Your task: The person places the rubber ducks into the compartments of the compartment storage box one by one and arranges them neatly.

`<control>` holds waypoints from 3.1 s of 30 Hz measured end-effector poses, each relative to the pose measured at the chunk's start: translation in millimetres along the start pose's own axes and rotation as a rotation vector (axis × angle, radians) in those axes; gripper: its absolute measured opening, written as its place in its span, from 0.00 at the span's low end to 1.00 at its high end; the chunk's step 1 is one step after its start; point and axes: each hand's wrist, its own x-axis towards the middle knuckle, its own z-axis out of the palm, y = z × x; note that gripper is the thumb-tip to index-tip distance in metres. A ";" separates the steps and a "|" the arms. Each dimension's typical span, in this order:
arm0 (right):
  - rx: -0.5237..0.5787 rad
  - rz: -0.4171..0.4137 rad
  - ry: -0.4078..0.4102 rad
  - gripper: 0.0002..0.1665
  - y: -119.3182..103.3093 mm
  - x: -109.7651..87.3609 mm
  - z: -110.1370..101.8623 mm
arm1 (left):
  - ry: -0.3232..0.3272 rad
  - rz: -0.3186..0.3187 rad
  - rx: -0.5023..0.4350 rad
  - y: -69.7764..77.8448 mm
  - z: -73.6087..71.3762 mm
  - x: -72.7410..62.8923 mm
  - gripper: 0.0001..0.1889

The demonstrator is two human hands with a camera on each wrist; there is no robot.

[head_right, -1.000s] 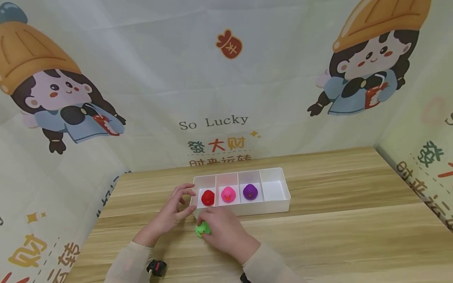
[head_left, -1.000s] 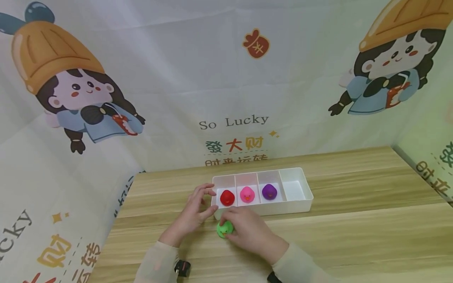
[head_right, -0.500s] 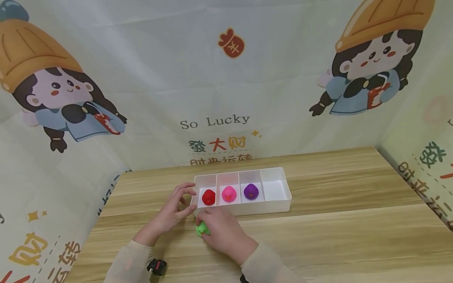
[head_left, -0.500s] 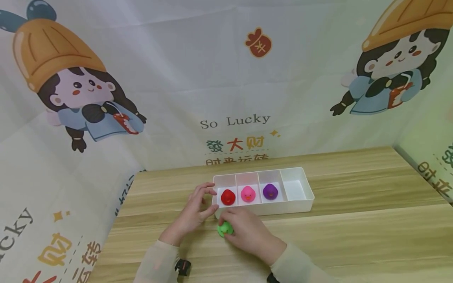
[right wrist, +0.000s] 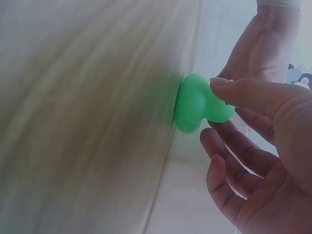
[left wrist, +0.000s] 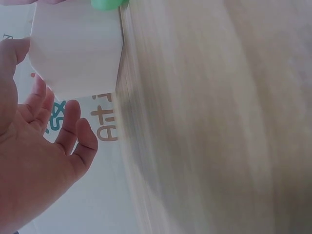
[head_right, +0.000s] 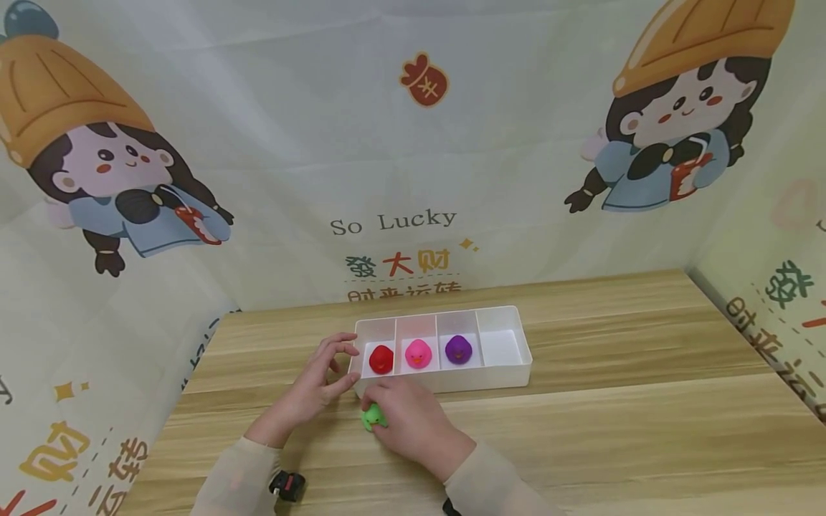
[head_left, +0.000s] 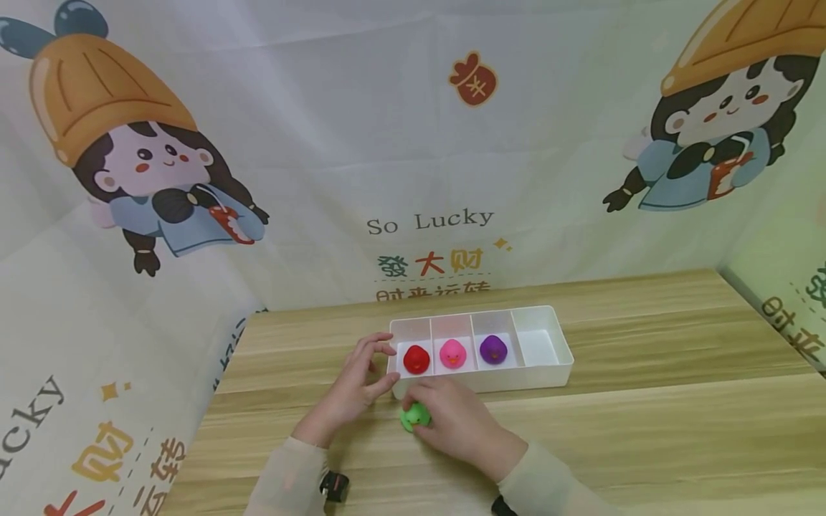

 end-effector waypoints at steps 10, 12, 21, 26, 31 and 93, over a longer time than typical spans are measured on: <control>0.030 0.008 0.009 0.15 2.5 -4.6 -5.6 | 0.004 0.014 0.005 -0.8 0.2 0.2 0.17; 0.039 0.013 0.009 0.15 2.8 -5.9 -6.4 | 0.003 0.014 0.001 -1.0 0.3 0.1 0.16; 0.028 0.023 0.015 0.15 2.2 -12.3 -9.4 | 0.000 -0.011 0.000 0.6 -0.1 -0.6 0.17; 0.031 0.024 0.024 0.16 1.3 -15.6 -14.6 | -0.009 -0.017 -0.007 1.1 0.0 -0.2 0.17; 0.022 0.014 0.031 0.17 -0.6 -18.9 -20.1 | -0.015 -0.027 -0.013 0.6 0.5 0.0 0.17; 0.051 0.115 0.328 0.18 53.0 -45.6 -96.6 | -0.002 0.001 -0.035 -0.8 1.9 0.3 0.16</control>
